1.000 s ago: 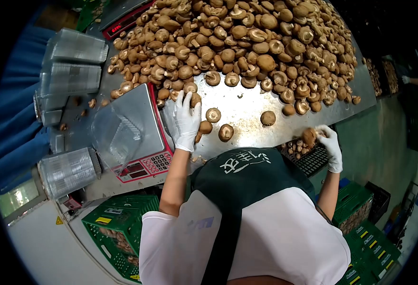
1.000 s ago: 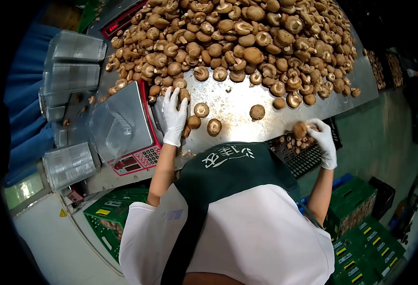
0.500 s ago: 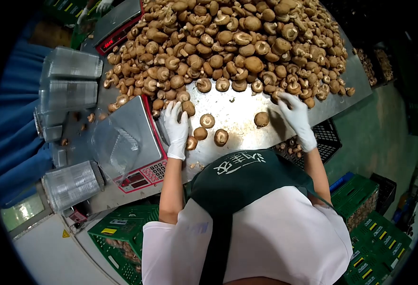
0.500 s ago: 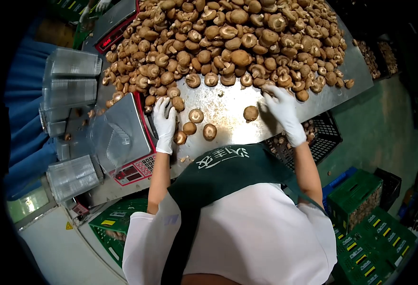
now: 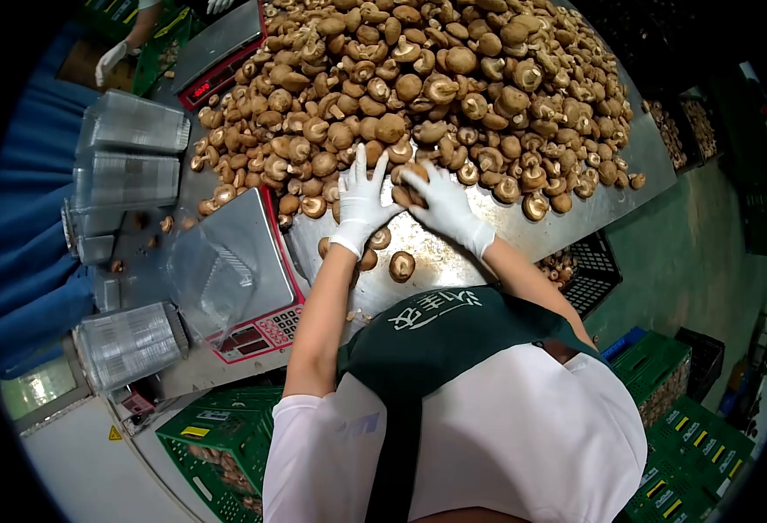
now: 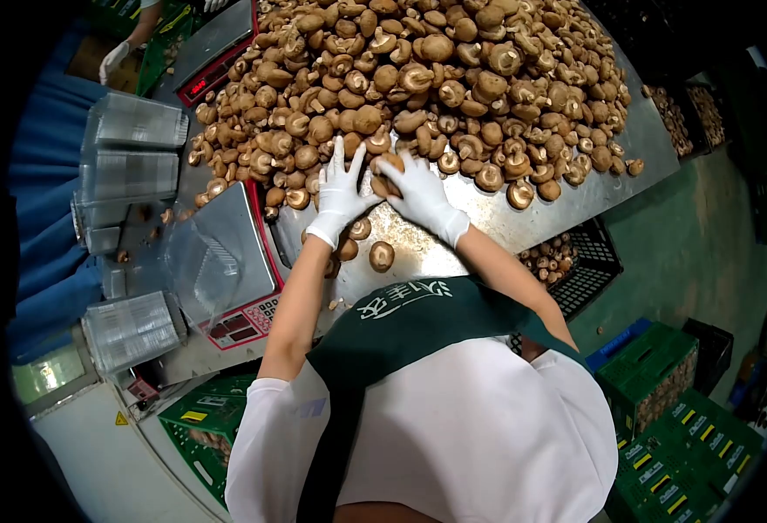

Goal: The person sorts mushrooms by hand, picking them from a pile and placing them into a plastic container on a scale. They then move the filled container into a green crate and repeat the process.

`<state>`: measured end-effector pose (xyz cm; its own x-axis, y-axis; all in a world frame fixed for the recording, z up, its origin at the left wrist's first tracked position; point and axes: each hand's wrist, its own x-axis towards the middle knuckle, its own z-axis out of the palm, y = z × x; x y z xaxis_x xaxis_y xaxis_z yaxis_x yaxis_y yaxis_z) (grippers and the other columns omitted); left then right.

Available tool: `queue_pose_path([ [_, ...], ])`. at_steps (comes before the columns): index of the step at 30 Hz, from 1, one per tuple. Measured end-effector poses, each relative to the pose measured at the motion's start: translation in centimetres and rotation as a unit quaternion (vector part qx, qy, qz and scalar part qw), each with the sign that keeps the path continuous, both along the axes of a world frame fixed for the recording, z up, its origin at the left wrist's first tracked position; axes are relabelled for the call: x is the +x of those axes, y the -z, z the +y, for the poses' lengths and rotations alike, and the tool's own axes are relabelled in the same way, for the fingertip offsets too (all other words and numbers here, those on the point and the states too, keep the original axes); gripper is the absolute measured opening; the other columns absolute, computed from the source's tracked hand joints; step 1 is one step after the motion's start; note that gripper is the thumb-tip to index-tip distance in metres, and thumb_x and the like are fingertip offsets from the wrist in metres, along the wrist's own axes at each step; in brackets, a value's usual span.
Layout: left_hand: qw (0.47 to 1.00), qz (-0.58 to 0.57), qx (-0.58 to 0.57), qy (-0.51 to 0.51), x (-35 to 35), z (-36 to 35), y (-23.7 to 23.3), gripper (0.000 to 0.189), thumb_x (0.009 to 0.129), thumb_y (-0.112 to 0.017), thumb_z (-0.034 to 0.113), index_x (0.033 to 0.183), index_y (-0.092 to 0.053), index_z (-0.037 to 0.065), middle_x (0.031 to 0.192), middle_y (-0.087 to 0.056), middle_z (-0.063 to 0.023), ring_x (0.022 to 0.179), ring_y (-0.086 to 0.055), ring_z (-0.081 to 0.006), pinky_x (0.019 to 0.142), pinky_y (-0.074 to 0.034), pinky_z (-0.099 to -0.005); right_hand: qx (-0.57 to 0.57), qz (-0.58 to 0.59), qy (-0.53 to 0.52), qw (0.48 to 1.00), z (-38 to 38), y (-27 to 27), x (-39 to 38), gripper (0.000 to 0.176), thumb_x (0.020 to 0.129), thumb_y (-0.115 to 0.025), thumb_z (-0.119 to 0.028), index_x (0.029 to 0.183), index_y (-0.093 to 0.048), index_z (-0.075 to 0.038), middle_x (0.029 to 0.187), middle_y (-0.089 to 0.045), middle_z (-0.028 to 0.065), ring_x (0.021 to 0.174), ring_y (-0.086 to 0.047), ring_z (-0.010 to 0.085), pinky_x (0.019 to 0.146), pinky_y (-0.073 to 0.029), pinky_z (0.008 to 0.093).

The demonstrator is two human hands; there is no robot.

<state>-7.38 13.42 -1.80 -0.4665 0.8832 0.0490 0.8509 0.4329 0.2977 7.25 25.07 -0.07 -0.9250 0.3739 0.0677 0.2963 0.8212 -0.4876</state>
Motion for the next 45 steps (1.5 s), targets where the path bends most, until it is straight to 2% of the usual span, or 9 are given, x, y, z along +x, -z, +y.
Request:
queue_pose_path([
  [5, 0.998, 0.021, -0.02, 0.052, 1.5, -5.1, 0.5, 0.045, 0.076, -0.066, 0.044, 0.11, -0.065, 0.015, 0.15, -0.025, -0.0171, 0.123, -0.043, -0.0318, 0.1, -0.031, -0.0498, -0.016, 0.061, -0.073, 0.995, -3.2, 2.1, 4.7, 0.054, 0.069, -0.069, -0.011, 0.121, -0.057, -0.019, 0.142, -0.032, 0.0228, 0.111, -0.051, 0.0393, 0.086, -0.049, 0.0434],
  [14, 0.984, 0.022, 0.174, 0.033, 2.5, -8.4, -0.5, 0.024, 0.08, -0.068, 0.021, 0.1, -0.065, 0.008, 0.108, -0.064, -0.0071, 0.107, -0.055, -0.0255, 0.095, -0.034, -0.0399, -0.075, 0.18, -0.054, 0.979, 0.6, 0.4, 4.2, 0.04, 0.077, -0.065, -0.009, 0.116, -0.061, -0.015, 0.135, -0.049, 0.0148, 0.12, -0.048, 0.0359, 0.099, -0.043, 0.0419],
  [19, 0.985, -0.022, 0.169, -0.03, 0.6, -2.7, -1.2, 0.05, 0.078, -0.068, 0.027, 0.124, -0.055, 0.011, 0.133, -0.047, -0.0152, 0.118, -0.048, -0.032, 0.1, -0.036, -0.0434, 0.059, 0.051, 0.097, 0.992, 4.8, 0.8, -1.0, 0.048, 0.078, -0.067, -0.02, 0.124, -0.055, -0.014, 0.138, -0.044, 0.0193, 0.122, -0.046, 0.0374, 0.101, -0.04, 0.0441],
  [21, 0.997, -0.051, -0.056, 0.008, 0.7, -2.7, 0.2, 0.059, 0.082, -0.06, 0.035, 0.136, -0.046, 0.016, 0.141, -0.042, -0.0148, 0.125, -0.045, -0.0318, 0.108, -0.027, -0.0488, 0.108, -0.022, 0.064, 0.992, 4.1, 1.4, -1.6, 0.054, 0.074, -0.07, -0.027, 0.124, -0.055, -0.012, 0.138, -0.039, 0.0257, 0.121, -0.044, 0.0405, 0.102, -0.037, 0.0465],
  [25, 1.0, -0.013, 0.001, -0.025, 1.9, -6.2, 1.0, 0.048, 0.08, -0.064, 0.031, 0.122, -0.054, 0.012, 0.118, -0.059, -0.0094, 0.118, -0.05, -0.0264, 0.108, -0.023, -0.0492, 0.137, 0.029, 0.004, 0.99, 0.2, 0.8, 1.2, 0.043, 0.075, -0.067, -0.018, 0.116, -0.057, -0.009, 0.136, -0.04, 0.0242, 0.12, -0.043, 0.0395, 0.1, -0.035, 0.0512],
  [35, 0.988, -0.027, 0.138, 0.065, 3.2, -5.4, -2.5, 0.06, 0.077, -0.07, 0.031, 0.129, -0.05, 0.01, 0.134, -0.047, -0.0163, 0.124, -0.043, -0.0317, 0.105, -0.03, -0.0461, -0.013, 0.118, -0.108, 0.987, -3.4, 1.5, 6.2, 0.026, 0.076, -0.062, -0.006, 0.102, -0.064, -0.008, 0.12, -0.059, 0.0106, 0.11, -0.054, 0.0287, 0.091, -0.045, 0.0382],
  [38, 0.989, -0.051, 0.128, 0.055, 3.1, -1.9, -1.6, 0.07, 0.076, -0.07, 0.039, 0.137, -0.045, 0.014, 0.144, -0.035, -0.0182, 0.129, -0.037, -0.0371, 0.107, -0.029, -0.0455, -0.116, 0.208, 0.04, 0.97, -1.4, -0.7, 3.7, 0.022, 0.075, -0.062, 0.0, 0.096, -0.066, -0.008, 0.104, -0.067, 0.0087, 0.091, -0.062, 0.0293, 0.083, -0.049, 0.0378],
  [43, 0.991, -0.099, -0.008, 0.092, 2.7, -2.2, 0.9, 0.056, 0.079, -0.063, 0.046, 0.127, -0.055, 0.017, 0.142, -0.042, -0.0103, 0.128, -0.039, -0.0345, 0.107, -0.027, -0.0477, 0.038, 0.051, 0.103, 0.993, 4.2, 1.1, -1.4, 0.06, 0.079, -0.065, -0.023, 0.134, -0.044, -0.013, 0.143, -0.037, 0.0187, 0.116, -0.051, 0.0354, 0.086, -0.051, 0.0411],
  [45, 0.995, -0.058, -0.007, 0.078, 2.5, -4.2, -0.3, 0.048, 0.08, -0.063, 0.045, 0.119, -0.059, 0.017, 0.135, -0.048, -0.0084, 0.123, -0.043, -0.0312, 0.103, -0.03, -0.0452, -0.065, -0.02, 0.084, 0.994, 3.3, 1.9, -1.8, 0.064, 0.077, -0.065, -0.023, 0.135, -0.042, -0.009, 0.147, -0.03, 0.0184, 0.109, -0.055, 0.0362, 0.085, -0.051, 0.0415],
])
